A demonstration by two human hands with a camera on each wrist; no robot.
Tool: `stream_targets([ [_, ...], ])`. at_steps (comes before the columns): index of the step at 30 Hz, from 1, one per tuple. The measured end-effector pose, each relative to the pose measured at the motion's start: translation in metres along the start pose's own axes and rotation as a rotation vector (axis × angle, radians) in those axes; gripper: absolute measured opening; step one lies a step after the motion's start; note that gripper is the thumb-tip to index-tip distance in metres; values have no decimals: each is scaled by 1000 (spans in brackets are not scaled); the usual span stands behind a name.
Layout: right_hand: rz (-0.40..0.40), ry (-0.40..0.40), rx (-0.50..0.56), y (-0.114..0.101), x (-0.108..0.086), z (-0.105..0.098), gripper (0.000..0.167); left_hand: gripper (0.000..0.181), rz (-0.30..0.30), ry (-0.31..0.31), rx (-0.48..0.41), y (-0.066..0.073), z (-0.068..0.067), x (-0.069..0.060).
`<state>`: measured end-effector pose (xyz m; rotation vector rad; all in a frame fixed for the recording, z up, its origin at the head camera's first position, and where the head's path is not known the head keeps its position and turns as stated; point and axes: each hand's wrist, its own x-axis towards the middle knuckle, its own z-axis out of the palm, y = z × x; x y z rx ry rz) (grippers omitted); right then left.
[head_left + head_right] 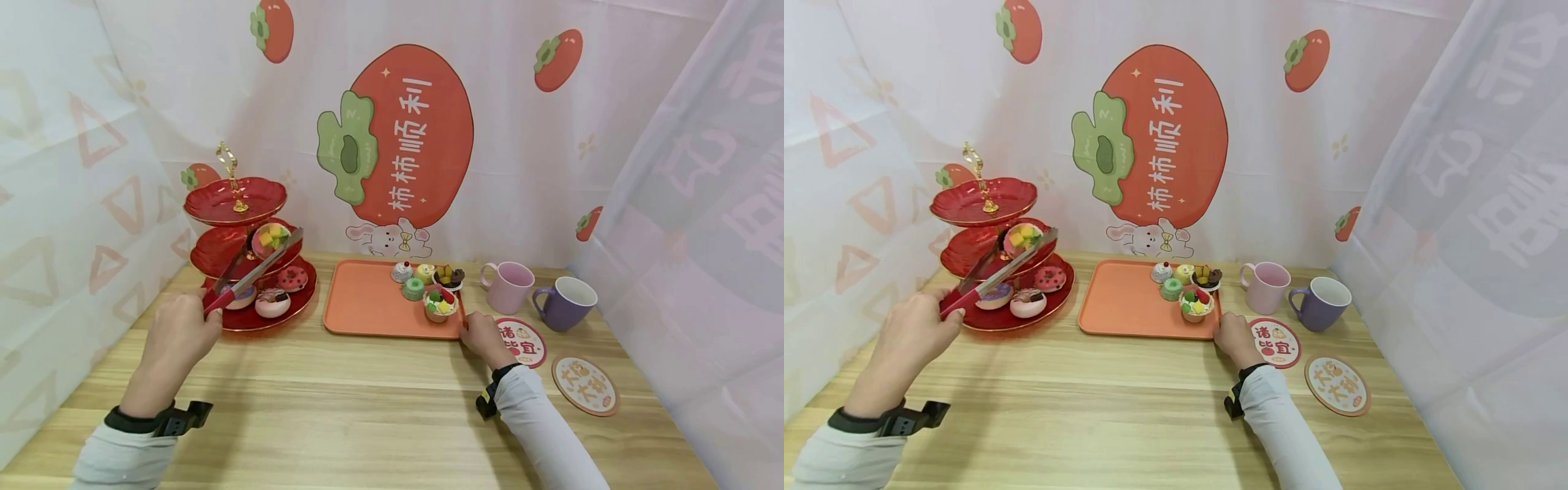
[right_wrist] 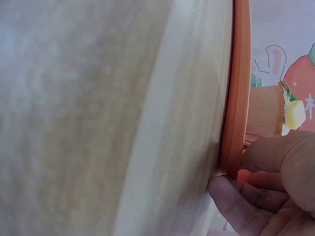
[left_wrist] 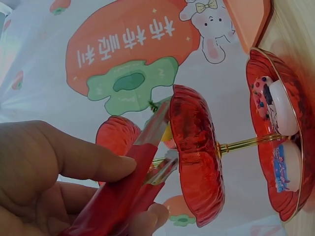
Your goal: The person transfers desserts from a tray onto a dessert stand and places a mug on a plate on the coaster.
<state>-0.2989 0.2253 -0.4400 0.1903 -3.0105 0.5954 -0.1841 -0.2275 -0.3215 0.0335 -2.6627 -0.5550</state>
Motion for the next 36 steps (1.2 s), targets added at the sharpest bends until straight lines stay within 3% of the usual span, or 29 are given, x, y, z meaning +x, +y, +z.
stream_targets([
  [10, -10, 6, -1, -1, 0, 0, 30, 11, 98, 99, 46, -1, 4, 2],
  [19, -7, 6, 7, 0, -1, 1, 30, 14, 151, 111, 73, 2, -1, 10],
  [25, -21, 16, 17, 1, 0, 1, 32, 14, 114, 57, 88, 4, -2, 13],
  [36, -6, 16, 15, 1, 0, 1, 35, 16, 85, 50, 26, -1, 2, 9],
])
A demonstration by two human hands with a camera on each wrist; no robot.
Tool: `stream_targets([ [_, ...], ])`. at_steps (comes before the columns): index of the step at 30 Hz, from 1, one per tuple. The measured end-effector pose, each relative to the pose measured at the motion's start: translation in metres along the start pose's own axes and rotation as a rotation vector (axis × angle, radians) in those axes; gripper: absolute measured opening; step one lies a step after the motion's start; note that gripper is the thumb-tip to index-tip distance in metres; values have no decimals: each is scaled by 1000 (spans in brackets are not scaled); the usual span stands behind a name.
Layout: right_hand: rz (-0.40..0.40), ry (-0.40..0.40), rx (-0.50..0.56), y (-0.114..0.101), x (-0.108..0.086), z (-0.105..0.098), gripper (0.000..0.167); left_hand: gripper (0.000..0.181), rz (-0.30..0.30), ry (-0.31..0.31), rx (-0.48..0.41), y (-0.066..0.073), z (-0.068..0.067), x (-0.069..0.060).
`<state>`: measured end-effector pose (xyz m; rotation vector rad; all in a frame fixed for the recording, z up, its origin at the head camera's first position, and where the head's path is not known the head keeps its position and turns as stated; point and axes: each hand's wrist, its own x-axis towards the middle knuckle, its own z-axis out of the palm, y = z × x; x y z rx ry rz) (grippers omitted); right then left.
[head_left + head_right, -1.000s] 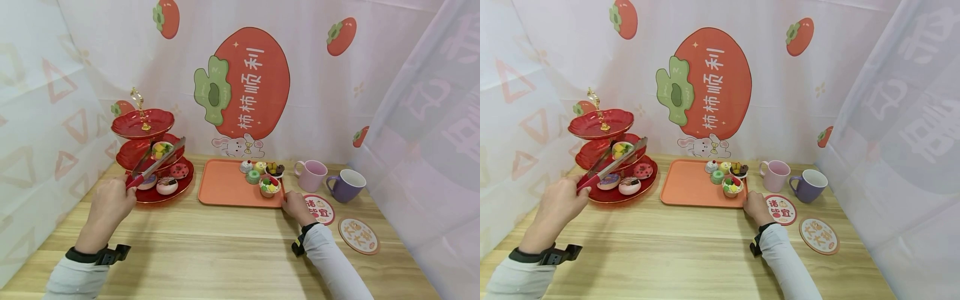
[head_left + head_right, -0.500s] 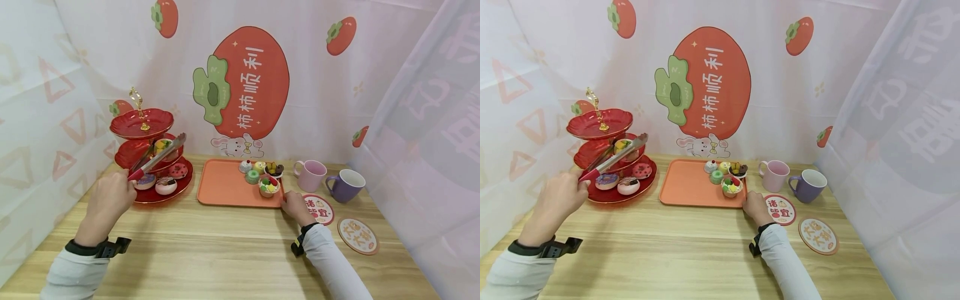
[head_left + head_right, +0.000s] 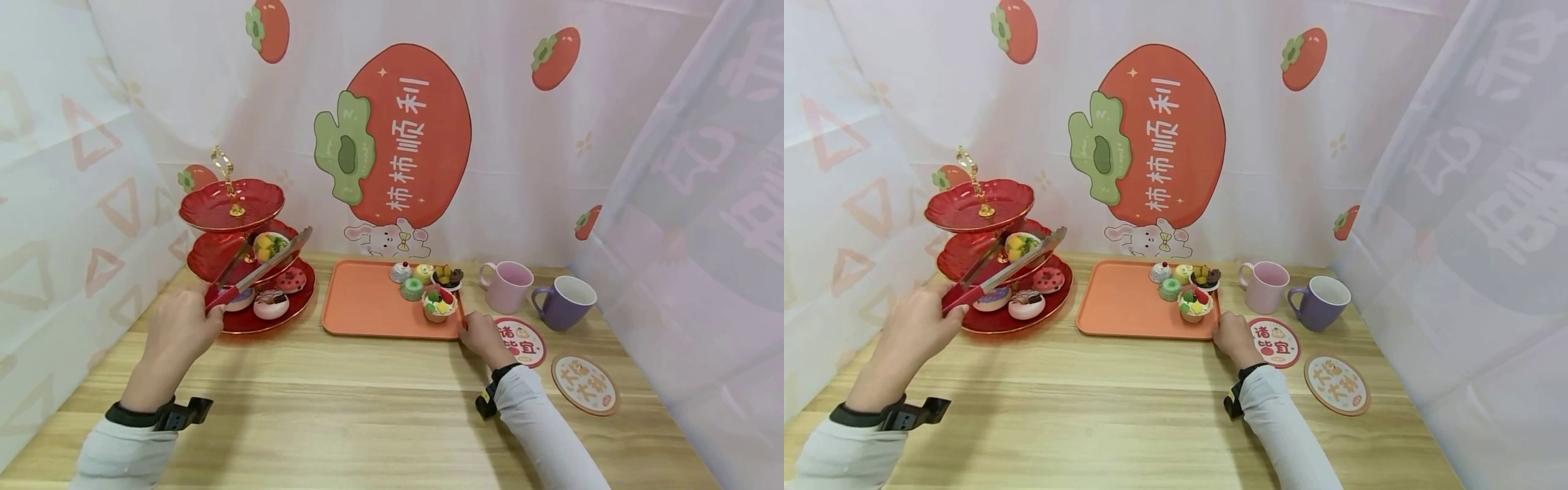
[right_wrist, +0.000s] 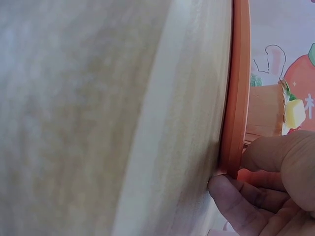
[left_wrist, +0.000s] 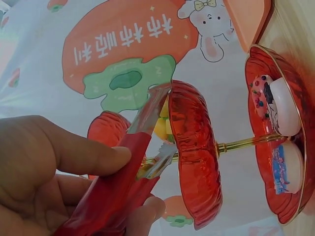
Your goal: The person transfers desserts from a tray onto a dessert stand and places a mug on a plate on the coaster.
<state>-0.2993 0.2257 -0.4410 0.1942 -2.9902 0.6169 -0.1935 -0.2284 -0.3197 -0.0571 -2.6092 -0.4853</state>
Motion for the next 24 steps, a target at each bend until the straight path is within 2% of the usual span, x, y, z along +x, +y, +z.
stream_targets([
  [9, 20, -16, 8, -1, 0, -1, 30, 21, -21, 4, -50, -1, 0, -7],
  [24, 16, -21, 9, 0, 0, 0, 31, 11, -30, -14, -50, 4, -15, -37],
])
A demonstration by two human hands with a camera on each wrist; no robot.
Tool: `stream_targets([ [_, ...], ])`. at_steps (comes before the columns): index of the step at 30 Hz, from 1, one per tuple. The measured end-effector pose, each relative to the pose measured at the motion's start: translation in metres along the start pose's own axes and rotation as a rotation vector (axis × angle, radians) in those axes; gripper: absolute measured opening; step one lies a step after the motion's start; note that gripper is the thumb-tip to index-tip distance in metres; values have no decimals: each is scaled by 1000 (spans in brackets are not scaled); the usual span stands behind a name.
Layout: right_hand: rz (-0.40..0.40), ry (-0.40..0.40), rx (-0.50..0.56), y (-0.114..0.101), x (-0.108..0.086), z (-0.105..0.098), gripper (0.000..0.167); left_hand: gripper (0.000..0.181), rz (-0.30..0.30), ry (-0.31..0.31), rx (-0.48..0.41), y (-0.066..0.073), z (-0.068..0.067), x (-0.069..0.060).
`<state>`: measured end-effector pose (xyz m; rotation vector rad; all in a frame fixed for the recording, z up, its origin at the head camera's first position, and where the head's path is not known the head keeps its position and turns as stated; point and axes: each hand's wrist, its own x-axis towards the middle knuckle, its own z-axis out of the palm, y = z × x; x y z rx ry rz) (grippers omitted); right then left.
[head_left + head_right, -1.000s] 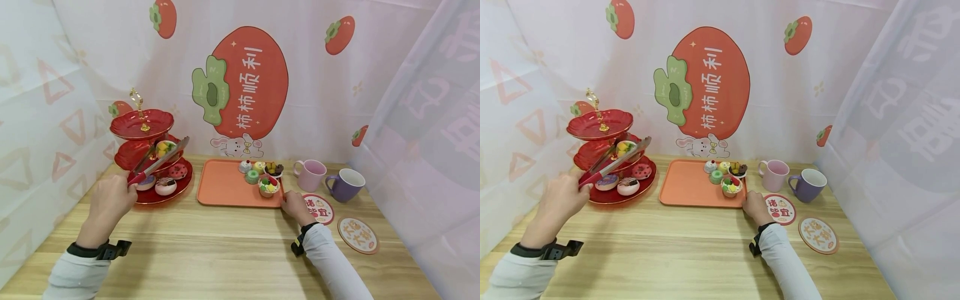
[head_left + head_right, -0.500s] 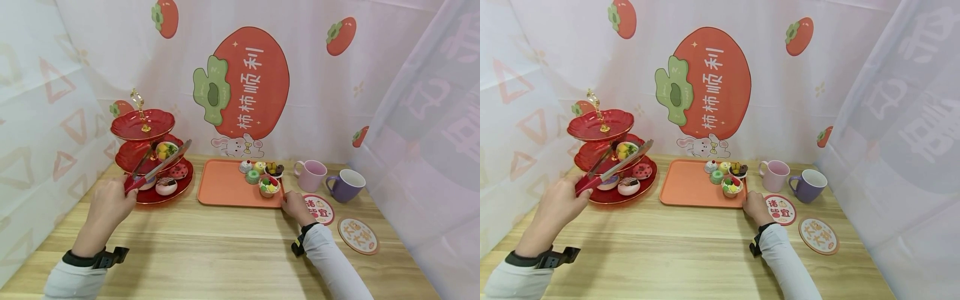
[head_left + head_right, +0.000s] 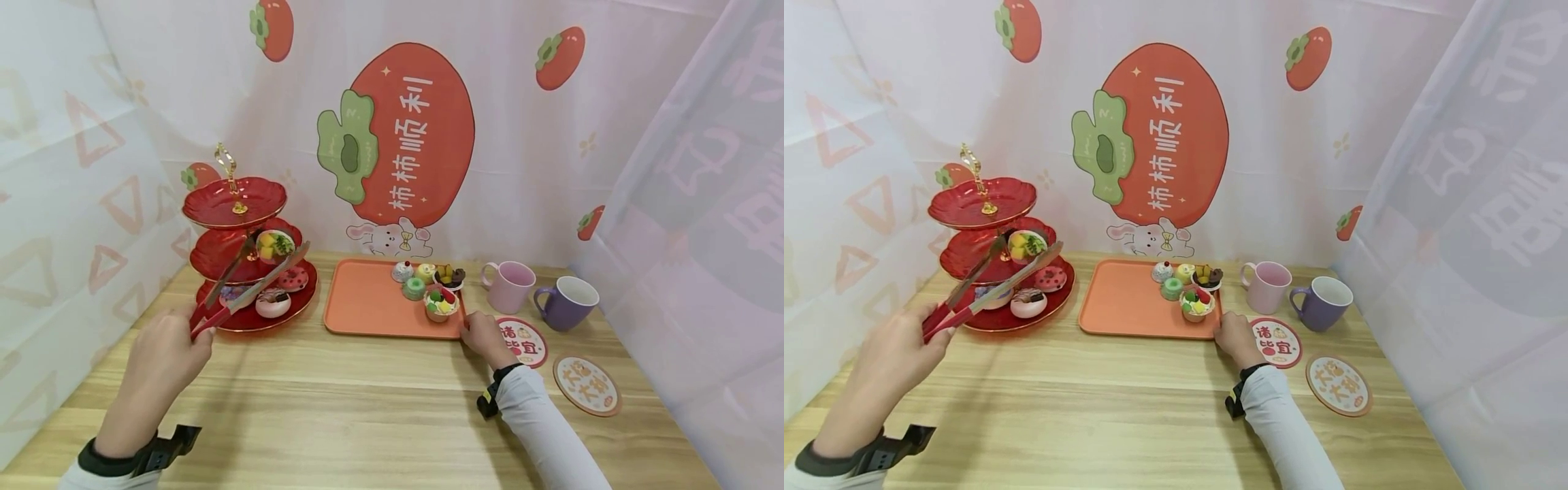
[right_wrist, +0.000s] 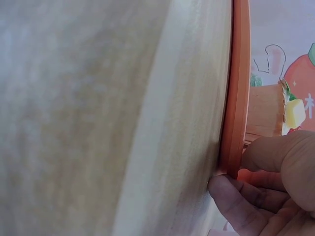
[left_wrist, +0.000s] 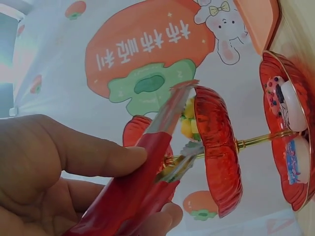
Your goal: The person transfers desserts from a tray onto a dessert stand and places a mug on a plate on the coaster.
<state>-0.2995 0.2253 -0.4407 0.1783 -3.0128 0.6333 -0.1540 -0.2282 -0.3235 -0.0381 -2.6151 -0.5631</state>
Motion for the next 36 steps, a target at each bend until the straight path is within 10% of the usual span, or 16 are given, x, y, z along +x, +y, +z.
stream_targets([
  [27, -25, 10, 11, 1, -2, 1, 35, 29, -46, -31, 11, -12, -4, -17],
  [36, -28, 23, 10, 1, -1, 0, 33, 19, 52, 65, 51, -8, -6, -12],
])
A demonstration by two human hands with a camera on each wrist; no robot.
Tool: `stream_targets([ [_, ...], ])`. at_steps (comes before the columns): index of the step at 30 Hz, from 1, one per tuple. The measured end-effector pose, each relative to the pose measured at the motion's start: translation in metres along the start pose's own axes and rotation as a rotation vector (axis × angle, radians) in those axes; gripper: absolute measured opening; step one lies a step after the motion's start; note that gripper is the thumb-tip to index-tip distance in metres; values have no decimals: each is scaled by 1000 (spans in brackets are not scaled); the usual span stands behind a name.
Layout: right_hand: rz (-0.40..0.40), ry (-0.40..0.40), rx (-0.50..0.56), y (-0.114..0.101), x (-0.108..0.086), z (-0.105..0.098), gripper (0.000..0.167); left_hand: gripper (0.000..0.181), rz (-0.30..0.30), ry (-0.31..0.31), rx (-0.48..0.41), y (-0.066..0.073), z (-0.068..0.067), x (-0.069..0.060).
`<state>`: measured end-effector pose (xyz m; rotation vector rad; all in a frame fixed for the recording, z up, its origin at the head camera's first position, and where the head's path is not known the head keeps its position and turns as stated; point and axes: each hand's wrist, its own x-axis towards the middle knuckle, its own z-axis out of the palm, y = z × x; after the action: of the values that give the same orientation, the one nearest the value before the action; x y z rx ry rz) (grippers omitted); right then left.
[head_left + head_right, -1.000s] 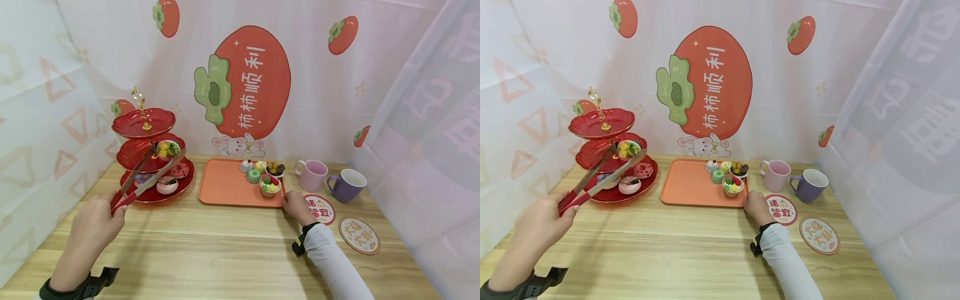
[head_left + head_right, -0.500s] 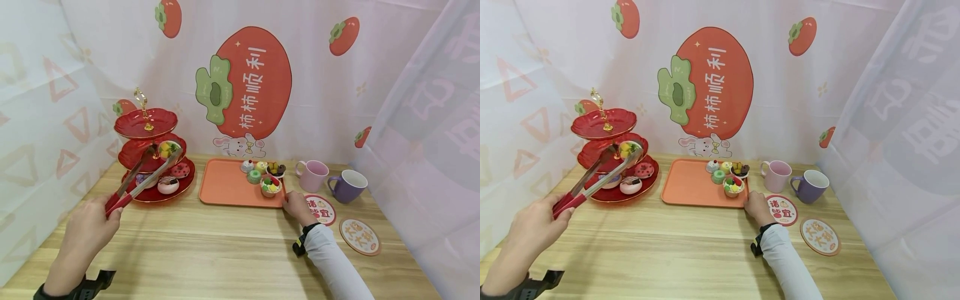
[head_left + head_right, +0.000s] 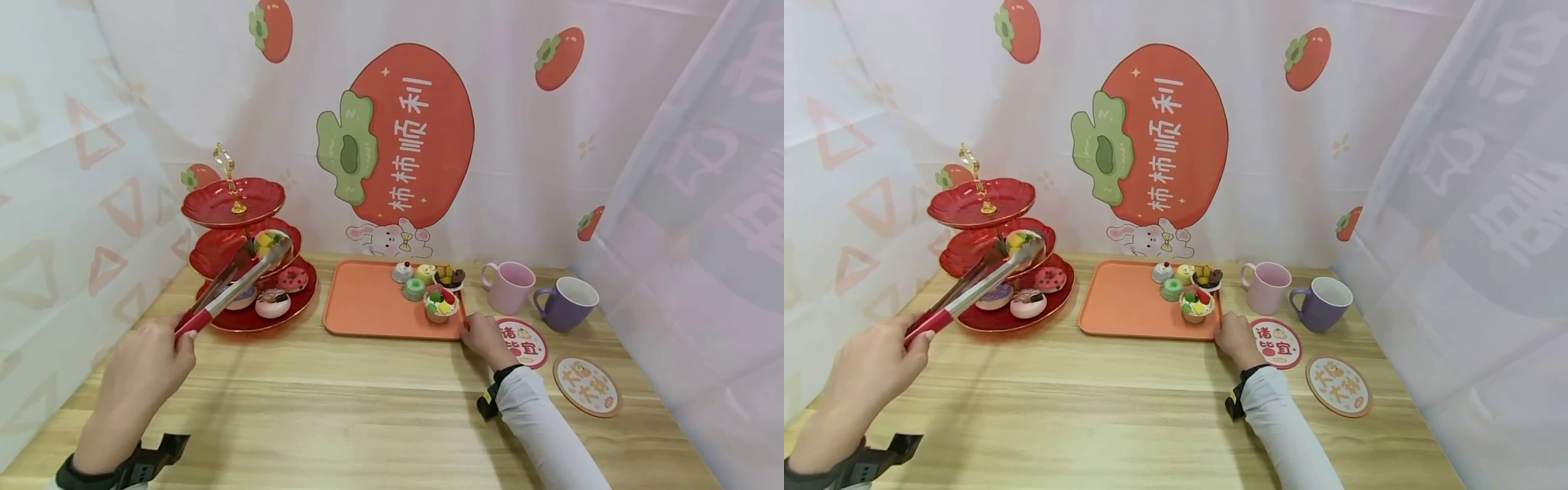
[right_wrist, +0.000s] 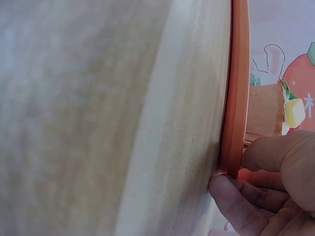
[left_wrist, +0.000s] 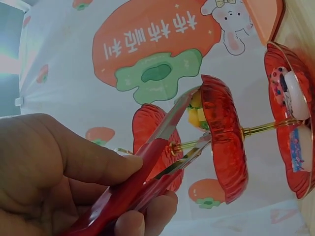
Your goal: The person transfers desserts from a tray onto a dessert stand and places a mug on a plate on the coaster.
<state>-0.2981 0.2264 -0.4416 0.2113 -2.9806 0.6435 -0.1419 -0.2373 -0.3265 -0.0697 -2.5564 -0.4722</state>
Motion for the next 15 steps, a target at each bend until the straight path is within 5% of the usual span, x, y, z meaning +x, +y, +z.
stream_targets([
  [15, 1, 7, 8, 1, 0, 0, 33, 13, -14, -43, 47, 6, -11, 19],
])
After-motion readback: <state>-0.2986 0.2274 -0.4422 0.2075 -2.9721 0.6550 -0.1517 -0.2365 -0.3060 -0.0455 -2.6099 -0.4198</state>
